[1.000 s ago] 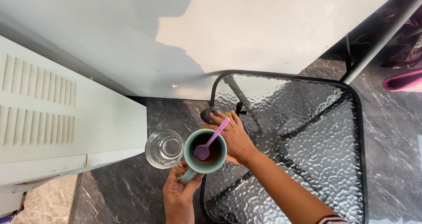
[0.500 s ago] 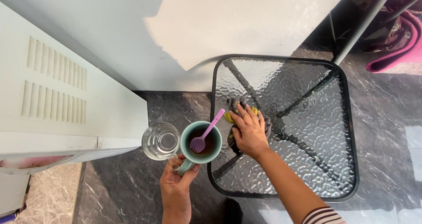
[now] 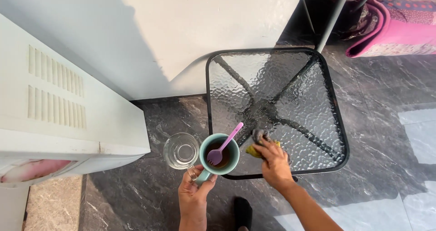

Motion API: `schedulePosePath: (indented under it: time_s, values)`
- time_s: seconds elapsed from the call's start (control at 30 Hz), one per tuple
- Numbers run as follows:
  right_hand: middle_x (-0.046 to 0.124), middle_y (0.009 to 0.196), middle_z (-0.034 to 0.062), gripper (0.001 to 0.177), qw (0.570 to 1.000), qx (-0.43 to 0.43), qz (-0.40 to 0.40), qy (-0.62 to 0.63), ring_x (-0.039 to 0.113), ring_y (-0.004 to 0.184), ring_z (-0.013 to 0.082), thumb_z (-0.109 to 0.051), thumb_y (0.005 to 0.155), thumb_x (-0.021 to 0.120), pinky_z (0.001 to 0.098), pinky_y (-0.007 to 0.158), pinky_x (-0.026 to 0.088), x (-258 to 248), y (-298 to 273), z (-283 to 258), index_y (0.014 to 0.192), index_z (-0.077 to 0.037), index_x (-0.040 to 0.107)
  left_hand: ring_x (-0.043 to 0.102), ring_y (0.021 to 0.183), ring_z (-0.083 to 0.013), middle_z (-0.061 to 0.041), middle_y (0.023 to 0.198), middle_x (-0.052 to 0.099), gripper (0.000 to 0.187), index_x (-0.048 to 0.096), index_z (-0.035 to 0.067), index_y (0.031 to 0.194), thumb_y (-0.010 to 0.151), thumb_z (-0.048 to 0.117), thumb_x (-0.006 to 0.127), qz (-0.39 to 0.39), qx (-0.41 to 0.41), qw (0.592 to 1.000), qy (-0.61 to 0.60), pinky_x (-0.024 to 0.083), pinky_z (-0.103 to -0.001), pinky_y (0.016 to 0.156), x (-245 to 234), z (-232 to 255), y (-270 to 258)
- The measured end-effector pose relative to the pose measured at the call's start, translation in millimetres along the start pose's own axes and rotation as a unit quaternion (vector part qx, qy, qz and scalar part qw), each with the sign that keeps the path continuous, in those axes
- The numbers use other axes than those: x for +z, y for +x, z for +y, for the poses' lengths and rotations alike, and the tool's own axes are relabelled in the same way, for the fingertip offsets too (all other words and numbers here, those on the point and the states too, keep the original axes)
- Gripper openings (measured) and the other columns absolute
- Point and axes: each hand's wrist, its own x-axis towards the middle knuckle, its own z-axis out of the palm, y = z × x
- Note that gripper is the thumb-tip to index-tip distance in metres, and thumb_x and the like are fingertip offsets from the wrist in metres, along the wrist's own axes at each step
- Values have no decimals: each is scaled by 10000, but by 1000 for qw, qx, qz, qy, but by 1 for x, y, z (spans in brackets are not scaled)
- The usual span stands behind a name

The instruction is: The person is cleaning the dining table and organizing objects onto a tray, then moving items between the dining area and kitchen.

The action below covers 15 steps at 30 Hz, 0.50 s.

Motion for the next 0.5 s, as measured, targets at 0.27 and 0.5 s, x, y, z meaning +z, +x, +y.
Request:
schedulePosePath:
  time_s: [0.27,0.5]
  values:
    - [752,1050,86,308,953,269,-49,135,720,999,281,49,791,507,376,926,563,-52,32,101,883,-72,775,690,991,-165,-88,1072,713,238,670,23,1015,813,-94,717,-94,37,994,40,575,-330,854,41,-23,24]
    - [691,1181,136,337,917,329,81,-208,590,1125,418,-141,827,648,607,902,477,-51,77,321,1127,-150,802,674,1029,-175,-101,1223,649,223,620,6,930,785,-141,705,-117,41,992,16,580,-329,803,90,-50,63]
